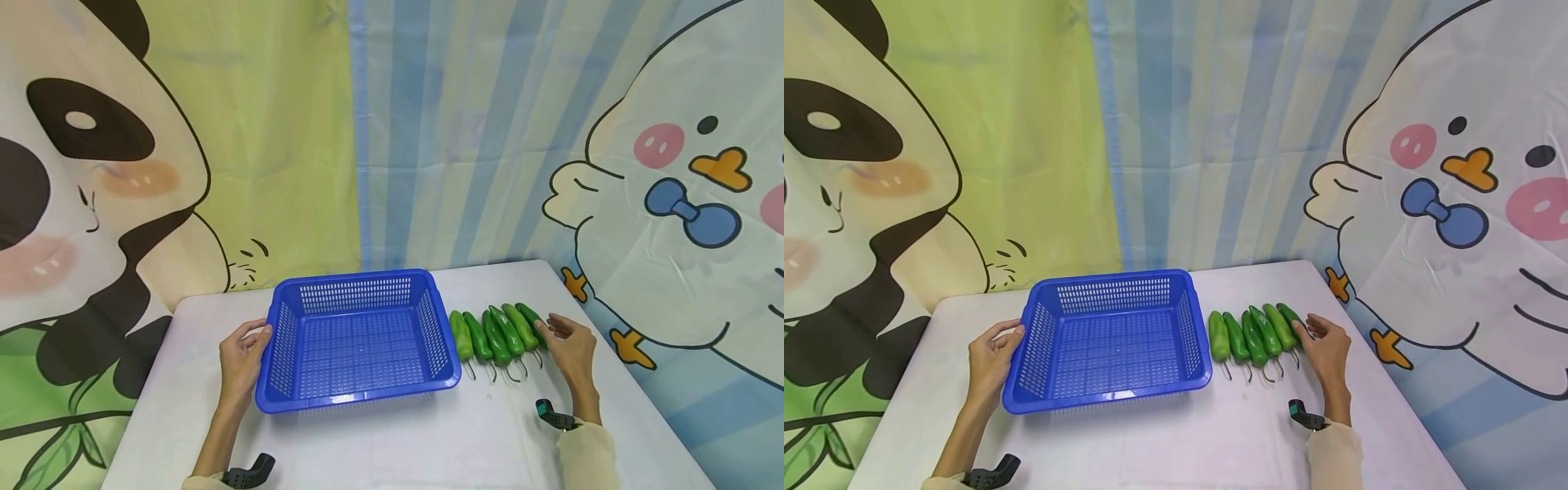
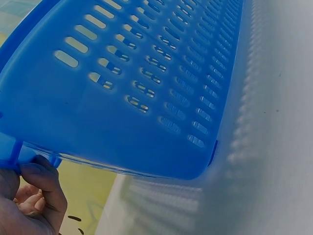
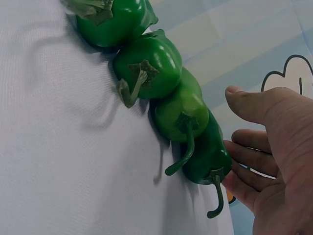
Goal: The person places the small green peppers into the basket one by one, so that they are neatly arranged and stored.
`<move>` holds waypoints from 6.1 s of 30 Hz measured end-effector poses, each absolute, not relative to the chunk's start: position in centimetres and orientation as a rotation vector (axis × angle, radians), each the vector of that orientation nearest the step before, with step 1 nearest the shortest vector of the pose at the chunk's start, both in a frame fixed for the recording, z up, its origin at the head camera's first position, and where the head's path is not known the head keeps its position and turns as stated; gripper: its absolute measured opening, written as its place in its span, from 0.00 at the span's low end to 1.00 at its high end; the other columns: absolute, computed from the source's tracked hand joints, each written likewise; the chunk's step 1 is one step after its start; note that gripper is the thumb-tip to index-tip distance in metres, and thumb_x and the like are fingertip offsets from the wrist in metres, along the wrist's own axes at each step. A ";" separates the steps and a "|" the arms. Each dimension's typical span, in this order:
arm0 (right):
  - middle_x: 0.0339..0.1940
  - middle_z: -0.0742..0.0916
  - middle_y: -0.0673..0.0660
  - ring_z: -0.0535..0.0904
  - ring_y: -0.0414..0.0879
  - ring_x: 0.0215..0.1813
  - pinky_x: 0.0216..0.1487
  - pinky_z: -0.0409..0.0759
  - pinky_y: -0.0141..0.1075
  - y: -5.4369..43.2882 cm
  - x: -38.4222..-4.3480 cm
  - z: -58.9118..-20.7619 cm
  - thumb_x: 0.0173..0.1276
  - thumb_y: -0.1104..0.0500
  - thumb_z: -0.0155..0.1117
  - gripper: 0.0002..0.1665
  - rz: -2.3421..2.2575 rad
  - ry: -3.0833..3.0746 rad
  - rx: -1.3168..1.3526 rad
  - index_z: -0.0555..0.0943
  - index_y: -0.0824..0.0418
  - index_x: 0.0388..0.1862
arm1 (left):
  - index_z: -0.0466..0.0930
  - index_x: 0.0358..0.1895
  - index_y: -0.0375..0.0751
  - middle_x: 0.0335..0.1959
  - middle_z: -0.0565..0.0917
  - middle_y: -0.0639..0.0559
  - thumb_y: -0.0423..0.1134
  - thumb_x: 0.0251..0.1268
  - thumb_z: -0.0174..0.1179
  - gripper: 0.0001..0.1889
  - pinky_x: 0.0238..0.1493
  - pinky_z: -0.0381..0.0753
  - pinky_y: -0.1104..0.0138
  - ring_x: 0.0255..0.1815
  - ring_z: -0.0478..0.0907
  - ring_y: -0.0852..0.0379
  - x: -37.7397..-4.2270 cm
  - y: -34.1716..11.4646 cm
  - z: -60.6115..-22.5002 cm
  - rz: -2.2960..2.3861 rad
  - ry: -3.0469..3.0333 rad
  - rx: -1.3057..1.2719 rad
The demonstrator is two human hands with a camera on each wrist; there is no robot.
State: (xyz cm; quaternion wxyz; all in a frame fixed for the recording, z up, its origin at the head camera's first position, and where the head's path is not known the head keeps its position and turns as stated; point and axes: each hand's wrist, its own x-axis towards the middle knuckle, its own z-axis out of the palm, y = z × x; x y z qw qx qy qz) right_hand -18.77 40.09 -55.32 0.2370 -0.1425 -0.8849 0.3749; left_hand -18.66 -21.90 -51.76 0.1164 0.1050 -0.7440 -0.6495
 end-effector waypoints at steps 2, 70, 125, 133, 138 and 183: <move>0.58 0.92 0.70 0.89 0.65 0.55 0.47 0.70 0.09 40.1 -18.8 -55.6 0.75 0.52 0.76 0.29 1.019 -2.424 -0.386 0.85 0.70 0.67 | 0.83 0.65 0.30 0.32 0.91 0.66 0.41 0.84 0.63 0.19 0.33 0.89 0.74 0.29 0.89 0.69 -18.7 -21.9 -51.8 -1.905 -2.175 0.306; 0.56 0.92 0.72 0.89 0.68 0.59 0.57 0.76 0.30 40.3 -19.1 -56.3 0.76 0.55 0.75 0.23 1.016 -2.419 -0.468 0.88 0.70 0.61 | 0.82 0.67 0.33 0.40 0.94 0.50 0.44 0.84 0.62 0.20 0.34 0.90 0.73 0.30 0.89 0.66 -18.8 -21.9 -52.2 -1.895 -2.206 0.320; 0.47 0.83 0.44 0.84 0.30 0.39 0.43 0.88 0.21 38.6 -18.7 -50.9 0.65 0.38 0.82 0.44 1.943 -1.815 -1.157 0.82 0.62 0.70 | 0.83 0.64 0.31 0.39 0.94 0.44 0.42 0.84 0.63 0.18 0.32 0.89 0.72 0.29 0.88 0.64 -18.4 -21.5 -52.2 -1.920 -2.164 0.277; 0.26 0.86 0.37 0.87 0.30 0.33 0.41 0.91 0.27 38.4 -18.7 -50.3 0.62 0.42 0.85 0.33 2.063 -1.735 -1.108 0.80 0.59 0.54 | 0.83 0.64 0.30 0.44 0.93 0.33 0.41 0.84 0.62 0.18 0.33 0.89 0.72 0.30 0.89 0.64 -18.4 -21.5 -51.9 -1.900 -2.164 0.268; 0.26 0.86 0.36 0.88 0.29 0.33 0.42 0.91 0.28 38.1 -18.4 -50.2 0.59 0.38 0.86 0.41 2.057 -1.767 -1.094 0.78 0.60 0.60 | 0.83 0.64 0.30 0.44 0.92 0.31 0.40 0.84 0.63 0.18 0.32 0.89 0.72 0.29 0.89 0.64 -18.3 -21.6 -51.9 -1.900 -2.165 0.257; 0.31 0.91 0.44 0.90 0.35 0.38 0.43 0.91 0.28 31.5 -17.6 -47.3 0.66 0.50 0.84 0.14 2.281 -1.610 -0.910 0.86 0.52 0.32 | 0.83 0.63 0.30 0.41 0.93 0.37 0.41 0.84 0.63 0.18 0.33 0.90 0.72 0.29 0.89 0.64 -18.4 -21.6 -52.0 -1.883 -2.183 0.272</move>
